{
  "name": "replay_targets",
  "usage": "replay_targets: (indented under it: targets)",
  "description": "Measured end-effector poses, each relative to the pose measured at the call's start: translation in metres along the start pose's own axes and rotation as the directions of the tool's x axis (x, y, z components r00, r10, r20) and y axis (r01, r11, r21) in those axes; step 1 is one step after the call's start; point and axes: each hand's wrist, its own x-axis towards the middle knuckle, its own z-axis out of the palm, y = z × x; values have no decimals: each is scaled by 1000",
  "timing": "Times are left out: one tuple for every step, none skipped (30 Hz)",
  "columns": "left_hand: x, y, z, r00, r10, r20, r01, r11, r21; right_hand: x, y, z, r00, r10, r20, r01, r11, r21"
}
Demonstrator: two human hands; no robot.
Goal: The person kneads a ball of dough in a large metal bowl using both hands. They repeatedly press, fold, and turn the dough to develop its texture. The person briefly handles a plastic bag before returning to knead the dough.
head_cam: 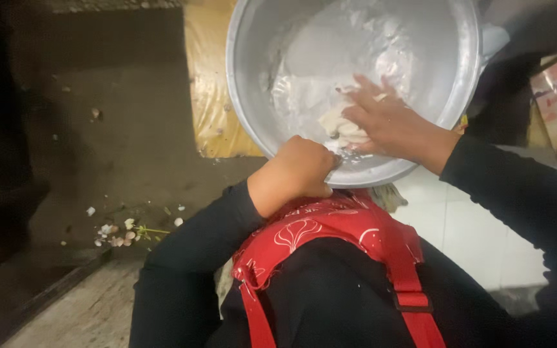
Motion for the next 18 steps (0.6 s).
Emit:
replay_targets:
  targets:
    - [1, 0, 3, 1000, 13, -16, -13, 1000, 7, 0, -2, 1, 1000, -23, -9, 23, 999, 35]
    - [2, 0, 6, 999, 26, -33, -25, 1000, 13, 3, -2, 3, 1000, -21, -2, 21, 999, 27]
    - [2, -1, 9, 998, 45, -47, -46, 999, -11, 10, -1, 5, 1000, -29, 2, 29, 999, 18]
    - [4, -2, 13, 996, 64, -62, -66, 997, -35, 17, 0, 8, 999, -38, 6, 38, 999, 9]
    - [5, 0, 19, 993, 88, -74, -93, 994, -66, 23, 3, 12, 999, -43, 31, 43, 999, 13]
    - [7, 3, 26, 989, 99, -114, -106, 992, -64, 32, 6, 17, 997, -48, 55, 47, 999, 17]
    - [13, 2, 29, 980, 108, -165, -117, 992, -47, 45, 14, 22, 996, -59, 68, 58, 998, 7]
    - [19, 0, 31, 970, 117, -215, -126, 992, -30, 58, 21, 26, 997, -32, 77, 35, 998, -43]
    - [22, 0, 35, 972, 118, -204, -130, 990, -48, 66, 23, 31, 996, -7, 88, 14, 996, -83]
    - [23, 2, 39, 974, 119, -194, -134, 989, -66, 74, 24, 37, 995, 18, 98, -5, 992, -123]
    - [25, 1, 42, 975, 121, -187, -138, 987, -80, 80, 26, 41, 996, 43, 77, -32, 989, -144]
    - [26, 1, 44, 976, 120, -181, -137, 987, -86, 86, 28, 46, 996, 68, 56, -58, 985, -165]
    - [28, -1, 43, 977, 115, -177, -132, 987, -87, 95, 31, 49, 996, 90, 30, -83, 979, -187]
    - [28, -2, 41, 979, 111, -173, -128, 988, -88, 102, 34, 52, 994, 107, -9, -107, 981, -162]
    - [25, 1, 42, 977, 116, -179, -134, 987, -92, 106, 34, 56, 991, 127, -50, -133, 982, -135]
    - [21, 5, 41, 975, 121, -185, -140, 985, -96, 108, 34, 60, 985, 149, -90, -158, 982, -106]
    - [20, 4, 37, 972, 127, -198, -146, 985, -87, 116, 38, 63, 974, 199, -112, -210, 972, -105]
    - [19, 3, 32, 974, 109, -200, -130, 987, -93, 124, 42, 66, 959, 248, -135, -262, 960, -102]
